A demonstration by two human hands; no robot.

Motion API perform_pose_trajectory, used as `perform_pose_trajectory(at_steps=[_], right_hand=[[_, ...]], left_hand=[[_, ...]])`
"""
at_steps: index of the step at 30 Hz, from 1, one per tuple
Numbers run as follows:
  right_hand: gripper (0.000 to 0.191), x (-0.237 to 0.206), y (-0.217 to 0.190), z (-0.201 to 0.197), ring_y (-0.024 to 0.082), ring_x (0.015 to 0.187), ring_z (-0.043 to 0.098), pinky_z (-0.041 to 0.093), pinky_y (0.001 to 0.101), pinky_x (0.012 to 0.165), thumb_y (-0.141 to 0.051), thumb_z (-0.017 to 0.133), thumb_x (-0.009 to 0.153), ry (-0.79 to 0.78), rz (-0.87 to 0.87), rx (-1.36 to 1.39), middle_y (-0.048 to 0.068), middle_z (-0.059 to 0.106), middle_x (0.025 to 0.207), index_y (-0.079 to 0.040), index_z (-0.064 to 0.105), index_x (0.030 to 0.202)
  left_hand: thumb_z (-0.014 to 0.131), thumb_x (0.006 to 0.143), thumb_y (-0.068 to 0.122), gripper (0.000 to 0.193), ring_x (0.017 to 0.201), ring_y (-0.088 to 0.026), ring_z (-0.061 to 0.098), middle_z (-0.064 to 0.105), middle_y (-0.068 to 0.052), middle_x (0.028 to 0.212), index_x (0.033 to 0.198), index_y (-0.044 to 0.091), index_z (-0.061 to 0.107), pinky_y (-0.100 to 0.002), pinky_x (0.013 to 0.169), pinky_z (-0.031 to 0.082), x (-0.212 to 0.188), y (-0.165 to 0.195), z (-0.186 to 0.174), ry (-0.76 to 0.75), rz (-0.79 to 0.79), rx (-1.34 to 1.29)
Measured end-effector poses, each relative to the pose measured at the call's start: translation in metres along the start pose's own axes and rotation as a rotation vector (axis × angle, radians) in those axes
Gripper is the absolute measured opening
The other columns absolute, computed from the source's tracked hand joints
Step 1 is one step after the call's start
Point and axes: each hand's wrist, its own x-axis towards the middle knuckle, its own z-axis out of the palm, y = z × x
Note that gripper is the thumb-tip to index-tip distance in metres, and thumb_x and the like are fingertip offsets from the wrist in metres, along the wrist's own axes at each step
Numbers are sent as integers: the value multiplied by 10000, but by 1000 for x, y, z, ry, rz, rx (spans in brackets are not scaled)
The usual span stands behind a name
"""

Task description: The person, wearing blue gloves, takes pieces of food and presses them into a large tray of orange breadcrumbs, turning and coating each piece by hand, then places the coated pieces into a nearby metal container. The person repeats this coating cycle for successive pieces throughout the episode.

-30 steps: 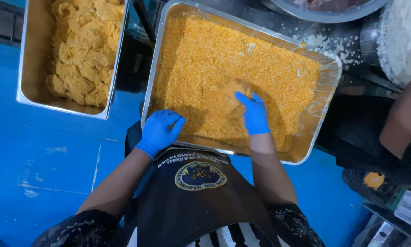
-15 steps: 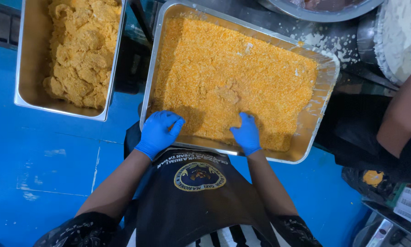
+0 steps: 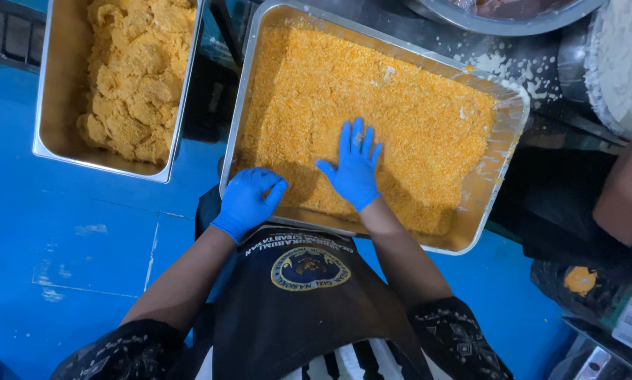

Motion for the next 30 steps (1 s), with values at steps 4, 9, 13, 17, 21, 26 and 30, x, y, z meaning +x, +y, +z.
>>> perform_pose_trajectory(at_steps=[4,9,13,17,21,26,30], right_hand=[[1069,7,-30,-6,504,1563,72,64,701,1221,-646,681,908,133,-91,-30,283,94,1693,-12,215,1632],[818,10,-4,-1,446,1563,244,154,636,1230,-464,770,943,-40,-290,259,264,308,1686,-99,453,1603],[658,-3,40,11,267,1392,580,481,402,1202,-346,825,914,337,163,705,196,615,1509,-10,583,1425],[814,-3,55,34,236,1277,577,483,337,1041,-257,877,812,175,517,1066,188,614,1419,71,506,1459],[792,5,57,35,195,969,515,434,349,840,-172,900,821,-12,791,1299,222,696,1316,48,528,1485],[515,-8,59,-28,142,1111,666,540,290,939,-112,829,831,107,433,1445,96,678,1278,26,696,1310],[447,-32,31,-81,167,1053,690,554,336,899,-156,832,853,178,363,982,142,707,1212,-61,709,1272]], left_hand=[[696,934,245,116,868,-333,672,725,-109,930,934,145,755,-468,788,519,1,-1,1,30,-7,1],[702,927,224,98,877,-319,678,728,-91,931,942,137,745,-457,796,523,1,0,0,50,15,-7],[713,923,226,92,868,-322,676,724,-91,913,934,142,748,-457,788,524,2,0,-1,58,17,2],[715,922,228,92,871,-323,677,725,-94,919,931,141,743,-458,796,526,2,-2,0,63,23,-11],[702,932,228,98,864,-322,677,734,-87,921,919,139,739,-459,784,523,2,-3,-1,32,17,-22],[689,941,236,108,871,-314,682,737,-80,920,915,141,735,-457,787,525,3,-3,-2,28,19,-26],[694,948,247,120,883,-320,681,736,-91,935,938,137,740,-460,803,524,3,-5,0,20,29,-14]])
